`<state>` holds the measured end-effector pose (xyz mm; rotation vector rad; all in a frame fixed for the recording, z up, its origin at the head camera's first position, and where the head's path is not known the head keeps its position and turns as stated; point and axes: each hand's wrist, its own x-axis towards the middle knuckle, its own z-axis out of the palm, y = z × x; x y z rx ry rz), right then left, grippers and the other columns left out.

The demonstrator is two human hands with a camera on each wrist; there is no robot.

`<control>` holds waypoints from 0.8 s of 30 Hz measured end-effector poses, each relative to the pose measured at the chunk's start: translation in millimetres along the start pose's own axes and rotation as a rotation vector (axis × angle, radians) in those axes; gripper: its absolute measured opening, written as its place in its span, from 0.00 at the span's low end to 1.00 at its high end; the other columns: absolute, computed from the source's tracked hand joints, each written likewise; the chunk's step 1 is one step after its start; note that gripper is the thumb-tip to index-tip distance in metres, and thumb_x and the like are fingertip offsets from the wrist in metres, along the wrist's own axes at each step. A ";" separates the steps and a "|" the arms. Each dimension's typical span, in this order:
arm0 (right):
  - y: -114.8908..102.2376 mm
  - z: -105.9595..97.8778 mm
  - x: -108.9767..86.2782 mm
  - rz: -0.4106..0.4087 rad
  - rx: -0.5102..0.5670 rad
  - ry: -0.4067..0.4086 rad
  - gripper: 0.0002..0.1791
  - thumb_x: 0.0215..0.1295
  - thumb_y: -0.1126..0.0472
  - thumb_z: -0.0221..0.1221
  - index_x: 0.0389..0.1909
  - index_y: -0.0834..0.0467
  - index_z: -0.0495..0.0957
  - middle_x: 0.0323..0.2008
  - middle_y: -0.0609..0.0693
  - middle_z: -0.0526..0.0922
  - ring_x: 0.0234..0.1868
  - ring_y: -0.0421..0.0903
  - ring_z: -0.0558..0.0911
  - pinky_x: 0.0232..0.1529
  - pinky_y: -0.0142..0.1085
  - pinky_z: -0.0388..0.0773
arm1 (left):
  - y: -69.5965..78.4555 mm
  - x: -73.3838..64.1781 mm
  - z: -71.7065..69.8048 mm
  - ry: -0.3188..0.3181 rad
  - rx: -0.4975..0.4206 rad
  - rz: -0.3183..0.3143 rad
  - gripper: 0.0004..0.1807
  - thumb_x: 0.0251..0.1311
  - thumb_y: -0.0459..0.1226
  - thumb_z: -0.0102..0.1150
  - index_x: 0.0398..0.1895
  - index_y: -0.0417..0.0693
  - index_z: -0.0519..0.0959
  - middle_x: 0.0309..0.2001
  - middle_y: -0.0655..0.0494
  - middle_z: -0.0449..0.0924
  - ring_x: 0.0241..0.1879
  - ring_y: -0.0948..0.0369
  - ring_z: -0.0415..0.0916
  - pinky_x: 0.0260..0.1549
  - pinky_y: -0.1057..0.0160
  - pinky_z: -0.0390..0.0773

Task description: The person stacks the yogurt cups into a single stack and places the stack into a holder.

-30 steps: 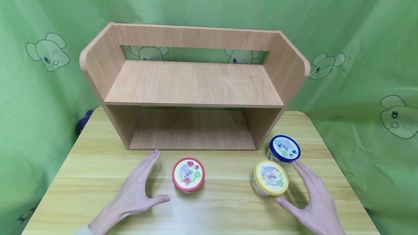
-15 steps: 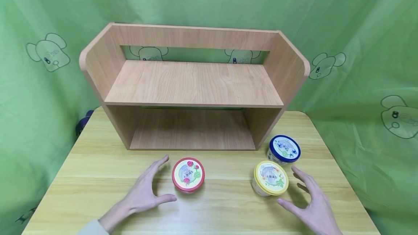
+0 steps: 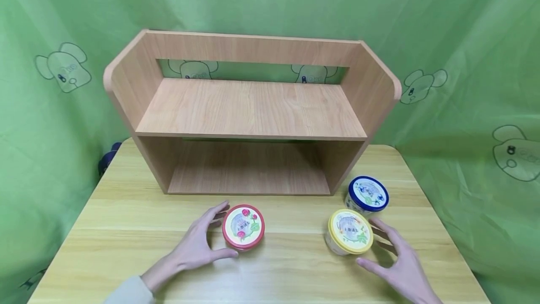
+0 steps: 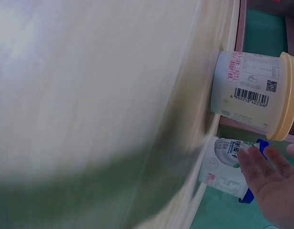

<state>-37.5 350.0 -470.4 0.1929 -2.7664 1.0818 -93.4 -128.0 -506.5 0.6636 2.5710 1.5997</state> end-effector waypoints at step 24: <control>9.6 11.5 8.7 0.050 -0.003 -0.020 0.60 0.46 0.54 0.84 0.79 0.56 0.63 0.66 0.63 0.80 0.56 0.13 0.68 0.54 0.17 0.77 | -0.7 7.4 11.5 -0.010 -0.062 -0.057 0.57 0.41 0.46 0.88 0.77 0.51 0.67 0.65 0.56 0.79 0.64 0.55 0.81 0.67 0.55 0.83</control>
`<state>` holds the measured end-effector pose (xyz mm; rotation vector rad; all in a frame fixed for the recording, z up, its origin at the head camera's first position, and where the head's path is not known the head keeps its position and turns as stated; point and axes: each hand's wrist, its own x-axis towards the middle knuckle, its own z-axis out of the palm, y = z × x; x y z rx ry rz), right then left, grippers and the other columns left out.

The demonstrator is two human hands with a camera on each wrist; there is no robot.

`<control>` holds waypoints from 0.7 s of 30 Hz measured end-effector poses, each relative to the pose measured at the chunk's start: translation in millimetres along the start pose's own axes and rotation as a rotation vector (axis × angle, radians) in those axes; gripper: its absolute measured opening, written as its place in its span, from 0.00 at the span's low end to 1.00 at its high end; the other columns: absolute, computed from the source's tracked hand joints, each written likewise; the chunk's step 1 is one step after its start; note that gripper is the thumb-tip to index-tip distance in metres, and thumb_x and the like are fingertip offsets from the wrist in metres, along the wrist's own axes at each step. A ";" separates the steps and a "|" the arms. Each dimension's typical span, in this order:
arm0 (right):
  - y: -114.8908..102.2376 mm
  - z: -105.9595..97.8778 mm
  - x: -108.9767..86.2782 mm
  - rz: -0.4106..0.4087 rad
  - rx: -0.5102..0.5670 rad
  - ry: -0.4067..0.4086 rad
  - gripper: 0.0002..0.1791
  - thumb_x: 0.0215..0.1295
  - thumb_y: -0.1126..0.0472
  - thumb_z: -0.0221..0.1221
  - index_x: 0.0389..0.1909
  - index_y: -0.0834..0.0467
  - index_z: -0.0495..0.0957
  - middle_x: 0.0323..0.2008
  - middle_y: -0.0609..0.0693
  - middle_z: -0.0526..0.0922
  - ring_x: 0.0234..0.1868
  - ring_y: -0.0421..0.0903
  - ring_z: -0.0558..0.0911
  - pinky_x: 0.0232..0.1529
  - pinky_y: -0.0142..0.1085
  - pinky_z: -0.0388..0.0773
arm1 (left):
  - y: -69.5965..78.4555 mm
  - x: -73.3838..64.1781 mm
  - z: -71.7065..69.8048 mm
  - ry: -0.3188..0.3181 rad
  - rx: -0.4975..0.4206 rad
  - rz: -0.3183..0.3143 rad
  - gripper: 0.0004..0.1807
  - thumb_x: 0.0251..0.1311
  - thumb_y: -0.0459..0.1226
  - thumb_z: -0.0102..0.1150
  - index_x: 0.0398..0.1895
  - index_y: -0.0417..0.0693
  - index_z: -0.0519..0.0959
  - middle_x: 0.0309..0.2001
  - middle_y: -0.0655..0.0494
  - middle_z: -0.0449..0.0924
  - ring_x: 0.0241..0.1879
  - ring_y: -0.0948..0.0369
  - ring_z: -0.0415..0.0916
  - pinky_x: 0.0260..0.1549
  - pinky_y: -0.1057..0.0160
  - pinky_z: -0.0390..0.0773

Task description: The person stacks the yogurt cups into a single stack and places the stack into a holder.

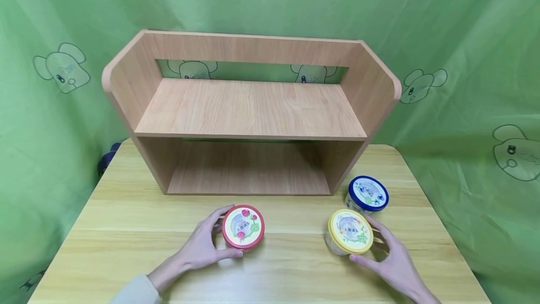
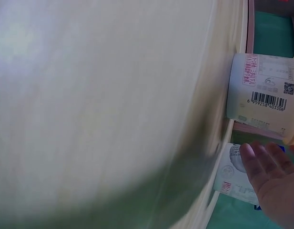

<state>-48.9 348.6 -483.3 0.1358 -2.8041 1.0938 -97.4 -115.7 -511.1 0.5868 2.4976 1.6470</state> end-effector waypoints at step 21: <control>3.2 1.9 2.5 0.053 0.063 -0.032 0.56 0.49 0.56 0.83 0.78 0.60 0.63 0.66 0.63 0.79 0.54 0.14 0.71 0.54 0.15 0.76 | -3.8 -0.4 -0.8 -0.007 -0.018 -0.001 0.54 0.43 0.51 0.87 0.75 0.53 0.68 0.62 0.53 0.82 0.60 0.55 0.83 0.64 0.60 0.84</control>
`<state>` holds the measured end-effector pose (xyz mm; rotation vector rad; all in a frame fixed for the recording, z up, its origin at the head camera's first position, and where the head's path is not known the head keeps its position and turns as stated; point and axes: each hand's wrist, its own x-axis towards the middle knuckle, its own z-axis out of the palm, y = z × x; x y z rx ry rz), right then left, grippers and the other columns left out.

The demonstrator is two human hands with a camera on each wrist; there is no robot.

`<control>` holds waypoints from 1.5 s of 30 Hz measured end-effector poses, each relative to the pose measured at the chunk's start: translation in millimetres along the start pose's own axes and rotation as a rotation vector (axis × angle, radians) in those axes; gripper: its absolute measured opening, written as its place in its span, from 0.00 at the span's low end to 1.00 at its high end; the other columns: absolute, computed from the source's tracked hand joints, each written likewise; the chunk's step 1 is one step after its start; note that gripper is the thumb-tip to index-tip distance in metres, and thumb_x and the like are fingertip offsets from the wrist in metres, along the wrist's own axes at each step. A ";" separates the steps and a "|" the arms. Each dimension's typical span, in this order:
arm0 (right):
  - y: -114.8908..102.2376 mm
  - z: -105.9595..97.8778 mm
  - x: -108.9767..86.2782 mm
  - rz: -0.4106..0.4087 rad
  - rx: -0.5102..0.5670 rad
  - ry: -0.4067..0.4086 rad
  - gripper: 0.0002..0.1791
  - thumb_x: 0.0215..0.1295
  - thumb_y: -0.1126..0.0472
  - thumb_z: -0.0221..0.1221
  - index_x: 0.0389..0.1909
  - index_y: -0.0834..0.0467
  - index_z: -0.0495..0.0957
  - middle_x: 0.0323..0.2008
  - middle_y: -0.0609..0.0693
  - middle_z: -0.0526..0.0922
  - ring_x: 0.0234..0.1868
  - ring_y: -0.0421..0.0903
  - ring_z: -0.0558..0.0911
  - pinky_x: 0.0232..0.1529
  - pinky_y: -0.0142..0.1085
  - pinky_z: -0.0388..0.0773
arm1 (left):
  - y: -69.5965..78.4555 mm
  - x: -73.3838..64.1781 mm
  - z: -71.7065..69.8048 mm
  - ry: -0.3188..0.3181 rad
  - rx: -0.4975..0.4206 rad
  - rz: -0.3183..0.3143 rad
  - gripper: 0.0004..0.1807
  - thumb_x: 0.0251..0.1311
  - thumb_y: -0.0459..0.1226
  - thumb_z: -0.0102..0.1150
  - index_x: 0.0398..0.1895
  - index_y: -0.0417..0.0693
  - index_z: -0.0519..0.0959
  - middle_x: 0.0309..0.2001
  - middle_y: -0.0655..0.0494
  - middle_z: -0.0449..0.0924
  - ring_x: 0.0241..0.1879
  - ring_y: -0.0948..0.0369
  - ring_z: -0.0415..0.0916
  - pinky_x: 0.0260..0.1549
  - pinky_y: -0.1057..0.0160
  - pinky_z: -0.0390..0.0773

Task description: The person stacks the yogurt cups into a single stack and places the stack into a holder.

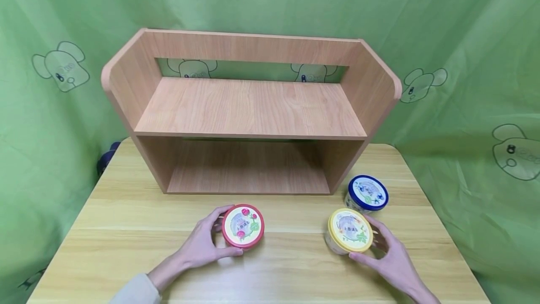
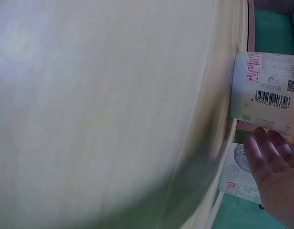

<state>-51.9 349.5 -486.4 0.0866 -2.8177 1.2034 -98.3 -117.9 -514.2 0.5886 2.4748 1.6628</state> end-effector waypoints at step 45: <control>-46.2 21.4 20.7 -0.198 0.088 -0.011 0.57 0.41 0.60 0.85 0.75 0.64 0.67 0.63 0.61 0.82 0.56 0.20 0.77 0.56 0.19 0.79 | -2.2 -0.1 1.8 0.000 -0.008 -0.003 0.54 0.45 0.51 0.86 0.75 0.51 0.67 0.63 0.50 0.81 0.62 0.52 0.82 0.65 0.60 0.84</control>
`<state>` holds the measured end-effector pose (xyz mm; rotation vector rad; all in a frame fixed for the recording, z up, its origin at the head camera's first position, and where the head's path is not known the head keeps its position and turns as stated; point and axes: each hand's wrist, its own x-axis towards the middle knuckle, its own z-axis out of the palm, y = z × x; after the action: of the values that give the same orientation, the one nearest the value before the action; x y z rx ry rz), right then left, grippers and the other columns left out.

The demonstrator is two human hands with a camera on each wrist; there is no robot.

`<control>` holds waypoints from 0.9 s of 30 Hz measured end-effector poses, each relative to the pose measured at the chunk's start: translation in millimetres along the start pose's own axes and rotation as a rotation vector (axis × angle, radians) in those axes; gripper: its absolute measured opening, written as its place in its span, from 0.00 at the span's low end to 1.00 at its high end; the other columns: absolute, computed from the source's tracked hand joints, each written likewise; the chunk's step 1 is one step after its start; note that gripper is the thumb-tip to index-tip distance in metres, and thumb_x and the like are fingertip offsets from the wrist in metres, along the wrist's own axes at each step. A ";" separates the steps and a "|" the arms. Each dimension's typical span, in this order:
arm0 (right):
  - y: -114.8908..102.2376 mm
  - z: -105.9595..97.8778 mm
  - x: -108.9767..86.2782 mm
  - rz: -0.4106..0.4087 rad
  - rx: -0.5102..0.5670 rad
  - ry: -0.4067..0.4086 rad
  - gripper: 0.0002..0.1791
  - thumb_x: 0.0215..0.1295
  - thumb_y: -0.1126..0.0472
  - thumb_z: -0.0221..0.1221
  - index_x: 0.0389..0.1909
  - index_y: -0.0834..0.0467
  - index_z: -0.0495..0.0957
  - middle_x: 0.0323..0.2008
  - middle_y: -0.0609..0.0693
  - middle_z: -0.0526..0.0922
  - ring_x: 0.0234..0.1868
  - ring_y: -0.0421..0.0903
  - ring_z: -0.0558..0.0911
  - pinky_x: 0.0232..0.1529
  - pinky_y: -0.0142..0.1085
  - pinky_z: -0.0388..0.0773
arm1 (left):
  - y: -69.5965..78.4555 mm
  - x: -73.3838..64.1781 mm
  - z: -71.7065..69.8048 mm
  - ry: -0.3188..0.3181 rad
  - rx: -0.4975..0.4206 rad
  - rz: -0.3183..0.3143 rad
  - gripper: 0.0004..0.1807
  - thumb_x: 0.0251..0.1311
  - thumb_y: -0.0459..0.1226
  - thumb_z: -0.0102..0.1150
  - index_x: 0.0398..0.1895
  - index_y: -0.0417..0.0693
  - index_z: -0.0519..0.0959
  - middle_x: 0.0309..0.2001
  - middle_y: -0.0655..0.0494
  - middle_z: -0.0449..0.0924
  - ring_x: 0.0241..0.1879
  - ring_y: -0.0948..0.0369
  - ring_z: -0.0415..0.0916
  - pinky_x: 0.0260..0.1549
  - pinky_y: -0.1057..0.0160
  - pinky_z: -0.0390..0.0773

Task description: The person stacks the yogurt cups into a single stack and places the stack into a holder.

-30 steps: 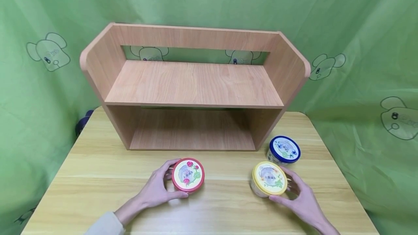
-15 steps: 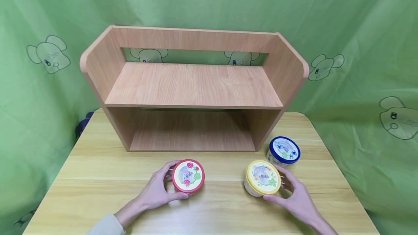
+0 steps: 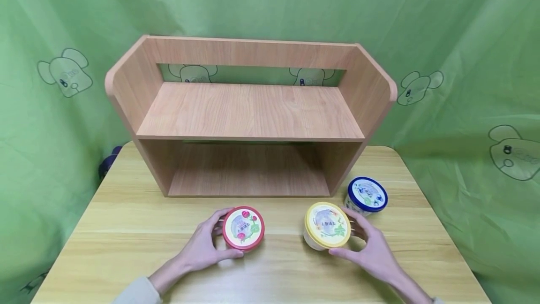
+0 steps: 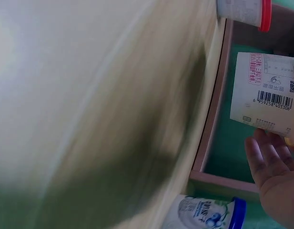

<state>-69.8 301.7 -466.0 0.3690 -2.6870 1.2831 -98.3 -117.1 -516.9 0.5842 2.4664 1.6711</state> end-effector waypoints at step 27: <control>-35.4 17.4 25.1 -0.112 0.102 -0.022 0.54 0.39 0.62 0.86 0.72 0.55 0.72 0.60 0.58 0.84 0.55 0.27 0.81 0.56 0.24 0.82 | 1.3 -1.2 0.2 0.010 0.013 -0.004 0.54 0.44 0.50 0.86 0.75 0.51 0.67 0.62 0.51 0.81 0.61 0.55 0.82 0.64 0.61 0.84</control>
<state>-84.3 262.7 -444.7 0.5409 -2.5832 1.3944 -96.8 -117.0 -516.0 0.5742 2.4848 1.6624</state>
